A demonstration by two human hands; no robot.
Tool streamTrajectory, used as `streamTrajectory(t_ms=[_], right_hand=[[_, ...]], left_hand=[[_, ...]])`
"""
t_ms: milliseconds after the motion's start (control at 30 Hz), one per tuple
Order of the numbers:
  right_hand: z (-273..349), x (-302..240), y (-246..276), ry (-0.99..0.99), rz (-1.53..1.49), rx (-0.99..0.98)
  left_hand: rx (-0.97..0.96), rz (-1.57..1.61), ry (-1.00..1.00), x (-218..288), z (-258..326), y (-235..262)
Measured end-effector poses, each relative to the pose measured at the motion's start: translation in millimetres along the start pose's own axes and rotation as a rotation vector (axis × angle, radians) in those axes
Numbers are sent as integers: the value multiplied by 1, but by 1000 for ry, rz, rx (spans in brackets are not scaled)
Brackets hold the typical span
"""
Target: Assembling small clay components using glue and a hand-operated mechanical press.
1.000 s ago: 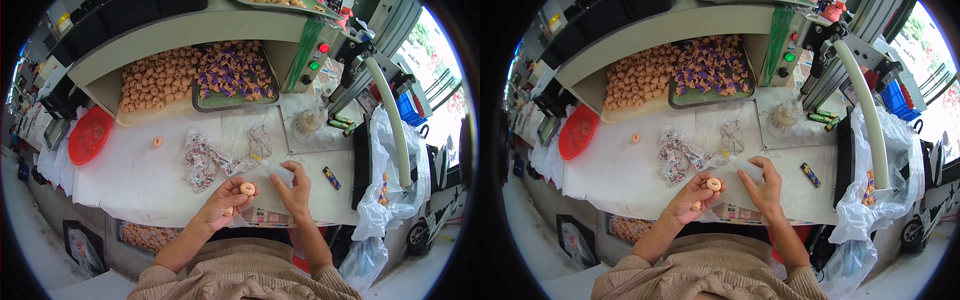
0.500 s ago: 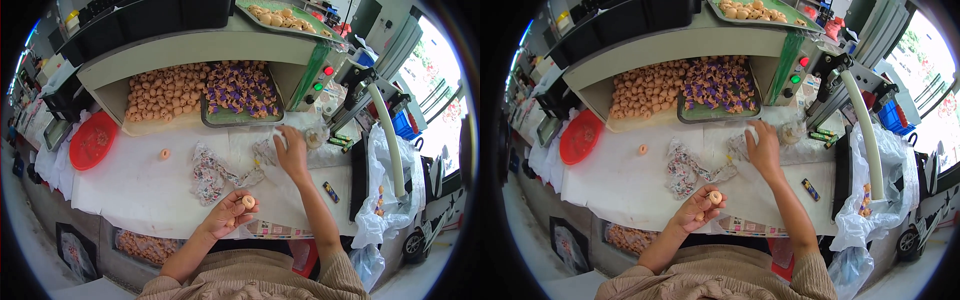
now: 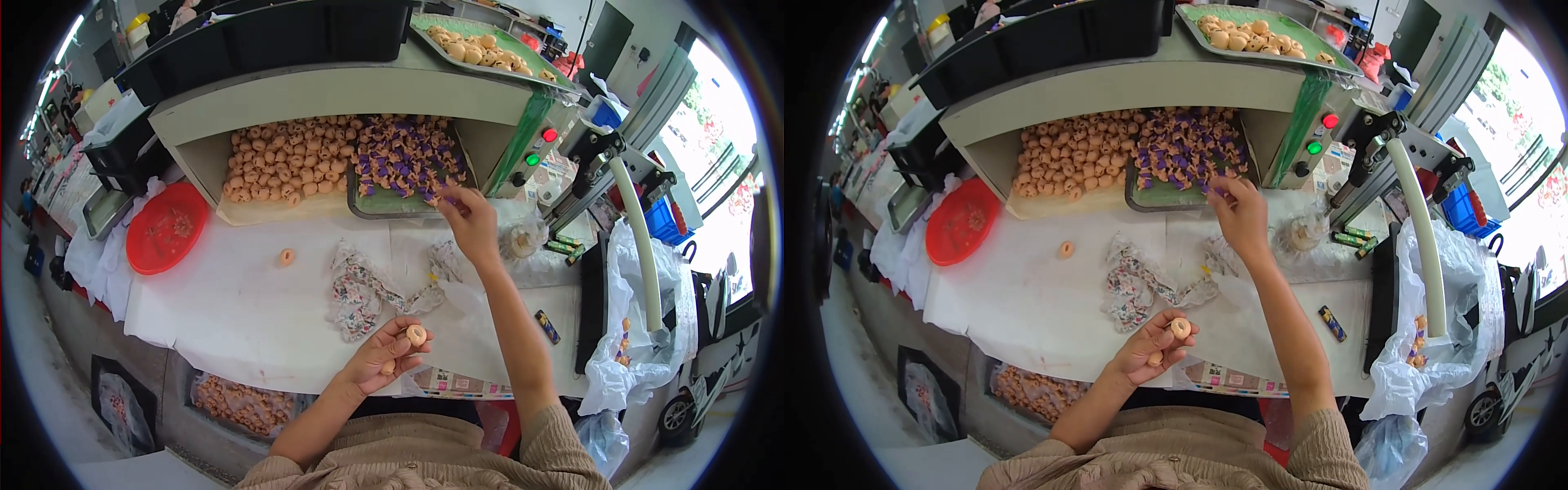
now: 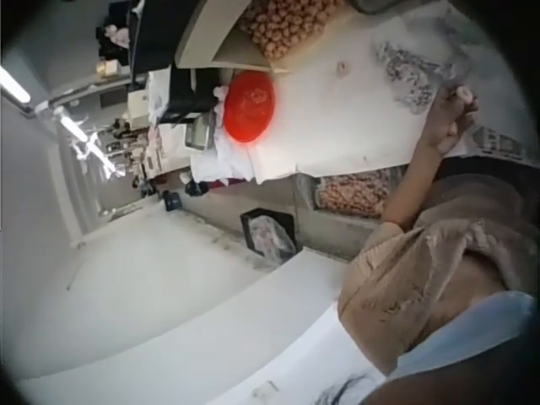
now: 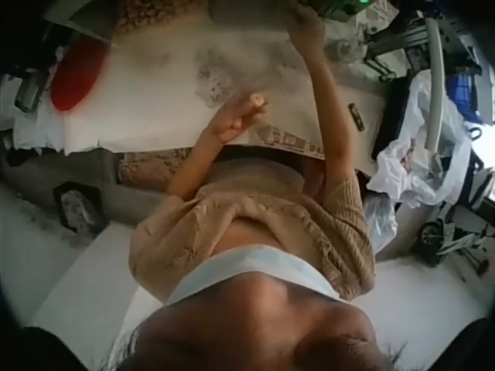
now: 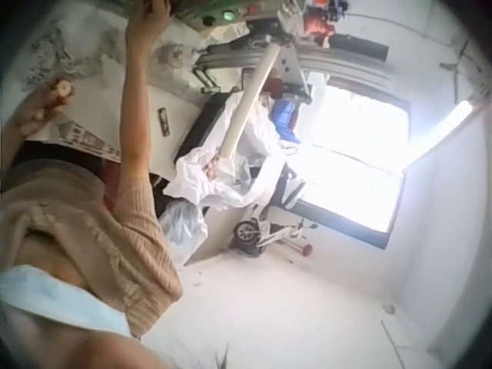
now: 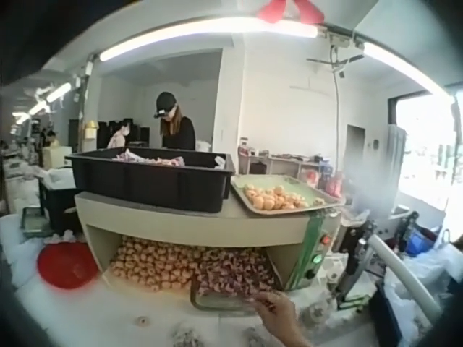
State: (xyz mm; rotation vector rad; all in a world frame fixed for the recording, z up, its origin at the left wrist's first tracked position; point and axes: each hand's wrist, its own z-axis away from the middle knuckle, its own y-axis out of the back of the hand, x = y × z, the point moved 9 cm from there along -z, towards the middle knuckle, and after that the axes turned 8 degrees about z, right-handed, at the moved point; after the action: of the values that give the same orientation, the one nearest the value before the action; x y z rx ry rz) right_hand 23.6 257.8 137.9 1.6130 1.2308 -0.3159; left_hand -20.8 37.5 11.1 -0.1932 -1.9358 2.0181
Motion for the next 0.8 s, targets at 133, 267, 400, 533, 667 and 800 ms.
streamTrajectory(t_ms=[133,267,400,533,667,800], right_hand=[[87,-3,2,-333,-323,-172],[164,-4,6,-349,-358,-199],[187,-4,31,-248,-234,-118],[201,-3,49,-264,-253,-102],[206,-14,73,-170,-138,-67],[216,0,80,-232,-216,-101]], left_hand=[[65,-16,-38,2,-2,19],[135,-179,-75,-7,-8,26],[149,-214,-89,-24,-14,23],[182,-260,-97,-43,-14,17],[220,-308,-131,-60,-14,15],[263,-355,-162,-72,-17,15]])
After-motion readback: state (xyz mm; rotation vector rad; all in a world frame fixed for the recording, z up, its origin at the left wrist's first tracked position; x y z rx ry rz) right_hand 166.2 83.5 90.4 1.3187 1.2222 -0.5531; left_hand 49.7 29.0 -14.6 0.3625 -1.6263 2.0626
